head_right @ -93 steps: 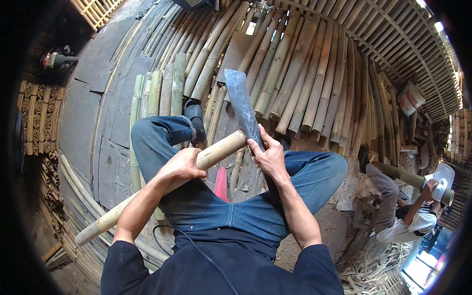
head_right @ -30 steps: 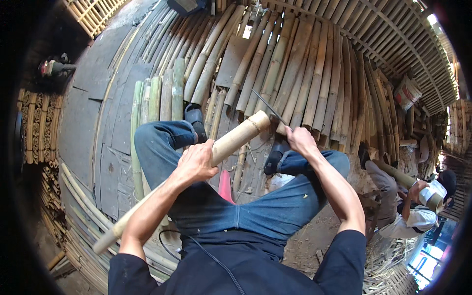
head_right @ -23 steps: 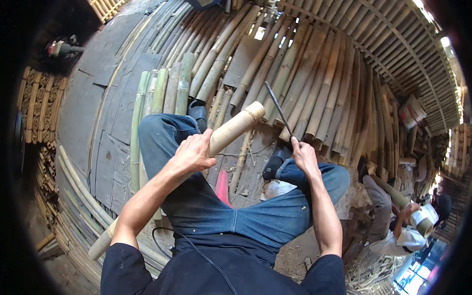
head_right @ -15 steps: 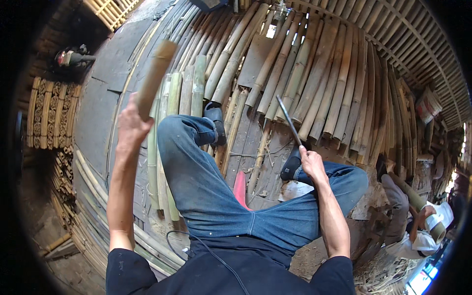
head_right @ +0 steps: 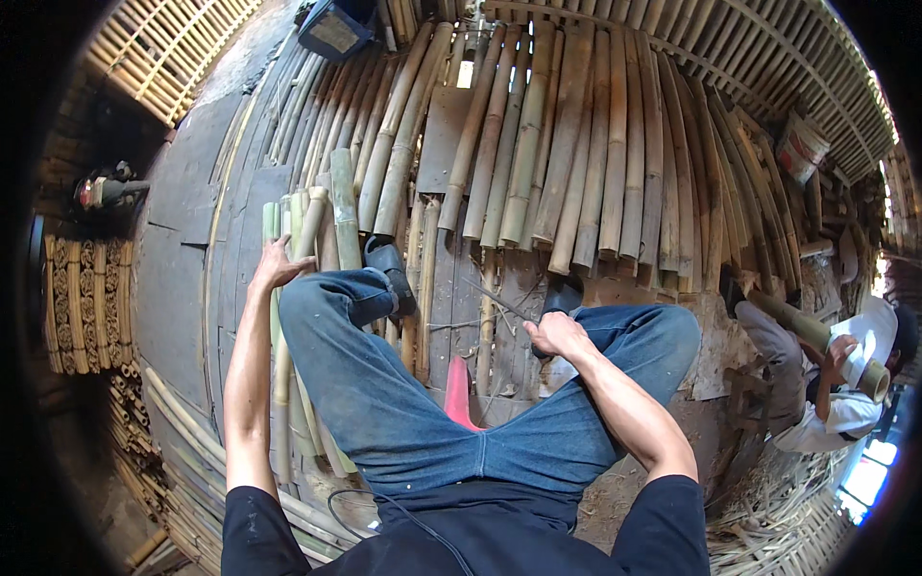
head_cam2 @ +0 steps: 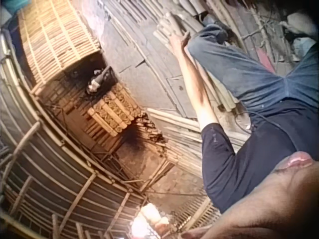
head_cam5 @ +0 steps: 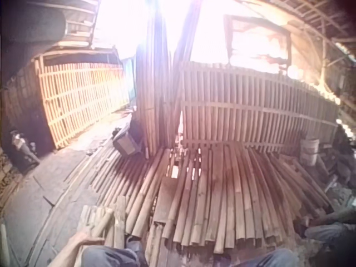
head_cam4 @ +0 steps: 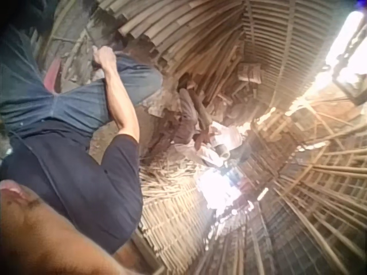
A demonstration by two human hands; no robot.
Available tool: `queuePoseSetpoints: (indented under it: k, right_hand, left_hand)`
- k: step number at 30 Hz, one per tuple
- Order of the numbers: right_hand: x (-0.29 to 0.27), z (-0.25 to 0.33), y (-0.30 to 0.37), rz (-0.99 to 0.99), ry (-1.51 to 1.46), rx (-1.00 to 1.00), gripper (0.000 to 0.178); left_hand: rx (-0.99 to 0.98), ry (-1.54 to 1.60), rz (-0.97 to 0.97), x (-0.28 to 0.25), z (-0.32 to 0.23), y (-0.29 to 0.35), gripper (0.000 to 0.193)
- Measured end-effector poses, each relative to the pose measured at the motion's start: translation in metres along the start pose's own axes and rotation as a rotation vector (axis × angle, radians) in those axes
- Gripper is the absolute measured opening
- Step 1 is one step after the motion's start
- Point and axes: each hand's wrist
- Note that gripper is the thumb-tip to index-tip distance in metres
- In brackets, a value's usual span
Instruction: The person shapes and trims bamboo poles, scraping, cutting, and carving them using a large knife.
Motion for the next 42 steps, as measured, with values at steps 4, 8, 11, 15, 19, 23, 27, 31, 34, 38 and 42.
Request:
queuePoseSetpoints:
  k: [4,8,11,15,19,23,27,31,34,38,42]
  right_hand:
    - [-0.004,0.002,-0.005,0.147,0.118,0.03,0.053]
    - [0.038,-0.016,-0.043,0.153,0.363,0.054,0.014]
    - [0.085,-0.056,-0.086,0.299,0.323,0.038,0.022]
    - [0.007,0.0,-0.02,0.286,0.365,-0.104,0.029]
    - [0.003,0.014,-0.006,0.21,0.399,-0.133,0.037]
    - [-0.029,0.015,0.018,0.087,0.558,-0.319,0.064]
    - [-0.062,0.034,0.008,0.256,0.399,-0.266,0.059]
    - [-0.074,0.033,0.002,0.265,0.361,-0.26,0.056]
    - [-0.065,0.032,0.0,0.147,0.379,-0.274,0.062]
    - [-0.045,0.002,-0.008,0.151,0.54,-0.232,0.042]
    - [-0.075,0.041,-0.015,0.317,0.406,-0.129,0.032]
  left_hand:
    - [0.156,0.254,0.108,-0.035,-0.054,-0.022,0.08]
    - [0.221,0.254,0.126,-0.028,-0.098,-0.061,0.073]
    - [0.296,0.134,0.223,0.015,-0.151,-0.09,0.067]
    - [0.351,-0.018,0.233,0.115,-0.192,-0.133,0.066]
    - [0.155,0.083,0.324,0.23,-0.221,-0.172,0.092]
    - [-0.178,0.345,0.303,0.32,-0.271,-0.178,0.099]
    - [-0.329,0.447,0.288,0.368,-0.274,-0.189,0.09]
    - [-0.308,0.473,0.211,0.374,-0.26,-0.197,0.077]
    - [-0.228,0.535,0.08,0.346,-0.216,-0.191,0.073]
    - [-0.033,0.8,0.049,0.263,-0.24,-0.151,0.071]
    - [-0.07,1.063,-0.302,0.153,-0.177,-0.121,0.052]
Point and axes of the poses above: each hand's wrist, its own y-axis away from the middle knuckle, its own x-axis out of the palm, z = x × y, and after that the axes turned 4 degrees about -x, right-handed
